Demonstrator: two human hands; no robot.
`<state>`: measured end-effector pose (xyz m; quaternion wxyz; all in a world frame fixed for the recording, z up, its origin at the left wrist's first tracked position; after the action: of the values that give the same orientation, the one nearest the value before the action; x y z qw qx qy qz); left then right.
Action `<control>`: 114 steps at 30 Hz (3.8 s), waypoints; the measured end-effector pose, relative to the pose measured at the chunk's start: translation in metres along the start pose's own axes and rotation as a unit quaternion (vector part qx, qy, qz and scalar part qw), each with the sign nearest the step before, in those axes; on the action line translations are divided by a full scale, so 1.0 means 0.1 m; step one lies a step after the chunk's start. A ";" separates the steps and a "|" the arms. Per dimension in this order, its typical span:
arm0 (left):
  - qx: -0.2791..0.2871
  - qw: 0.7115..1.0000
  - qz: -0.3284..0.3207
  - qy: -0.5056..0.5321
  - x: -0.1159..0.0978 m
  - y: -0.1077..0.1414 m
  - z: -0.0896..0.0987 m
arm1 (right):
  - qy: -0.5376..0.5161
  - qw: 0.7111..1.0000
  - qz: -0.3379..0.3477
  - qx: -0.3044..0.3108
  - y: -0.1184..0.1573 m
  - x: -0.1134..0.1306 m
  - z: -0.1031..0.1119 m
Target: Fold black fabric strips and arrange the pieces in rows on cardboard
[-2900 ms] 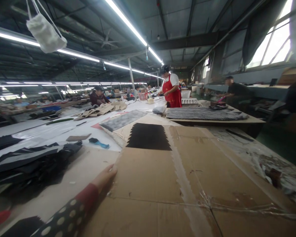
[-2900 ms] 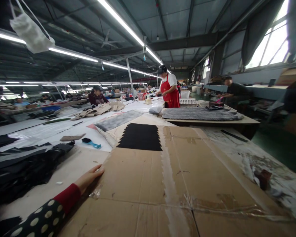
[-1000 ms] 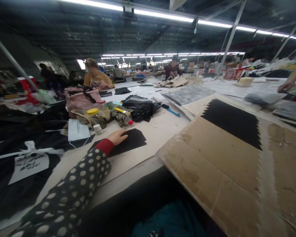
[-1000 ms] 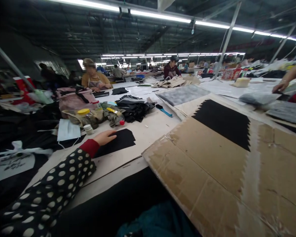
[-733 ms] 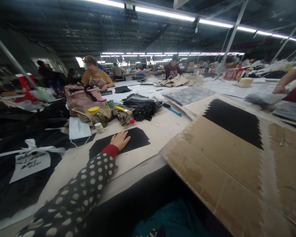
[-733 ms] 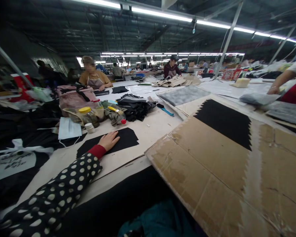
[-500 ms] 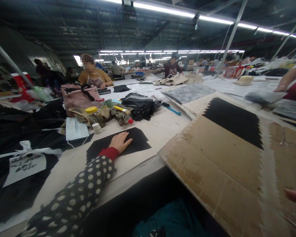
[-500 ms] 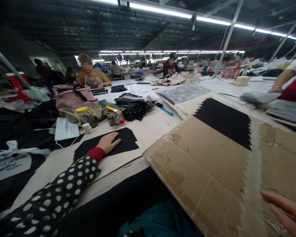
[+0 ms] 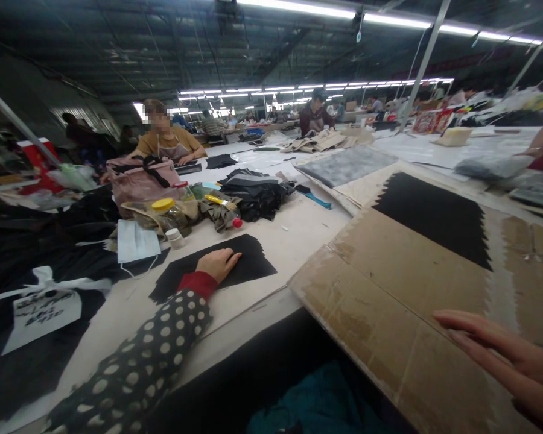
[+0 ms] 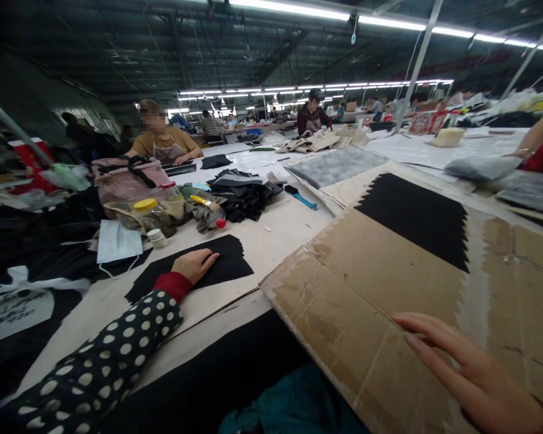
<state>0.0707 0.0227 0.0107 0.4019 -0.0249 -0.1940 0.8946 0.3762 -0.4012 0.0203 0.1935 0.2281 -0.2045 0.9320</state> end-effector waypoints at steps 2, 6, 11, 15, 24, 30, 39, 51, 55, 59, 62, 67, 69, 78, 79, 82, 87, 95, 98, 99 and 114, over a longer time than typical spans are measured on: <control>-0.021 1.000 -0.012 -0.006 -0.01 0.00 0.06 | -0.014 0.997 0.069 0.014 -0.31 0.35 -0.15; -0.110 0.991 -0.076 -0.014 -0.06 0.03 0.23 | -0.008 0.974 0.226 0.011 -1.08 1.26 -0.67; -0.196 0.967 -0.161 -0.011 -0.20 0.10 0.31 | 0.066 0.946 0.308 0.079 -1.89 2.25 -1.38; -0.189 0.961 -0.198 0.023 -0.25 0.14 0.30 | 0.145 0.934 0.259 0.199 -2.14 2.44 -1.83; 0.009 0.993 -0.064 0.101 0.42 0.06 0.37 | 0.144 0.954 0.219 0.149 -2.28 2.28 -1.43; 0.037 0.971 -0.019 0.237 0.38 0.03 0.40 | 0.039 0.975 0.157 0.155 -2.05 1.55 -0.93; 0.142 0.896 -0.188 0.378 -1.45 -0.75 0.70 | -0.177 0.969 -0.072 0.156 -0.84 -0.07 -0.13; 0.222 0.882 -0.364 0.202 -2.99 -1.23 0.31 | 0.025 0.981 -0.192 -0.001 0.29 -1.16 0.03; 0.203 0.874 -0.406 0.172 -2.91 -1.24 0.35 | 0.045 0.983 -0.176 -0.003 0.41 -1.10 -0.02; 0.232 0.863 -0.420 0.154 -2.90 -1.23 0.41 | 0.071 0.982 -0.174 0.000 0.41 -1.04 -0.04; 0.253 0.862 -0.420 0.124 -2.97 -1.21 0.39 | 0.120 0.979 -0.162 0.003 0.39 -1.04 -0.02; 0.269 0.863 -0.416 0.102 -3.05 -1.22 0.35 | 0.123 0.977 -0.176 0.018 0.39 -1.03 -0.01; 0.268 0.865 -0.409 0.112 -3.06 -1.22 0.35 | 0.128 0.973 -0.193 0.012 0.40 -1.00 -0.02; 0.280 0.855 -0.410 0.153 -3.05 -1.27 0.33 | 0.084 0.982 -0.161 -0.052 0.41 -0.75 0.03; 0.275 0.852 -0.417 0.157 -3.05 -1.27 0.33 | 0.070 0.987 -0.137 -0.055 0.41 -0.70 0.10; 0.248 0.845 -0.439 0.181 -3.03 -1.26 0.35 | 0.030 0.992 -0.088 -0.081 0.37 -0.57 0.33; 0.226 0.851 -0.414 0.231 -2.98 -1.26 0.42 | -0.047 0.981 -0.160 -0.101 0.26 -0.64 0.51; 0.355 0.793 -0.151 0.472 -3.10 -1.88 0.31 | -0.264 0.917 -0.252 -0.158 -0.26 -1.43 0.33; 0.278 0.837 -0.100 0.461 -3.28 -2.25 0.20 | -0.230 0.919 -0.259 -0.190 -0.53 -1.73 0.26; 0.257 0.851 -0.090 0.449 -3.35 -2.36 0.15 | -0.213 0.920 -0.265 -0.194 -0.61 -1.82 0.23; 0.119 0.938 -0.133 0.298 -3.77 -2.86 -0.24 | -0.019 0.920 -0.347 -0.180 -1.14 -2.33 0.10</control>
<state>0.5331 -0.0725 0.0517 0.5567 -0.2162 0.0411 0.8011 0.6225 -0.3724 -0.0562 0.5391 0.2637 -0.2802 0.7492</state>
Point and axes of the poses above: each hand's wrist, its own y-axis away from the middle knuckle, its own z-axis out of the back of the hand, x = y × z, the point moved 2 cm from there along -y, towards the middle knuckle, and after that the axes turned 2 degrees about y, right-handed, at the moved point
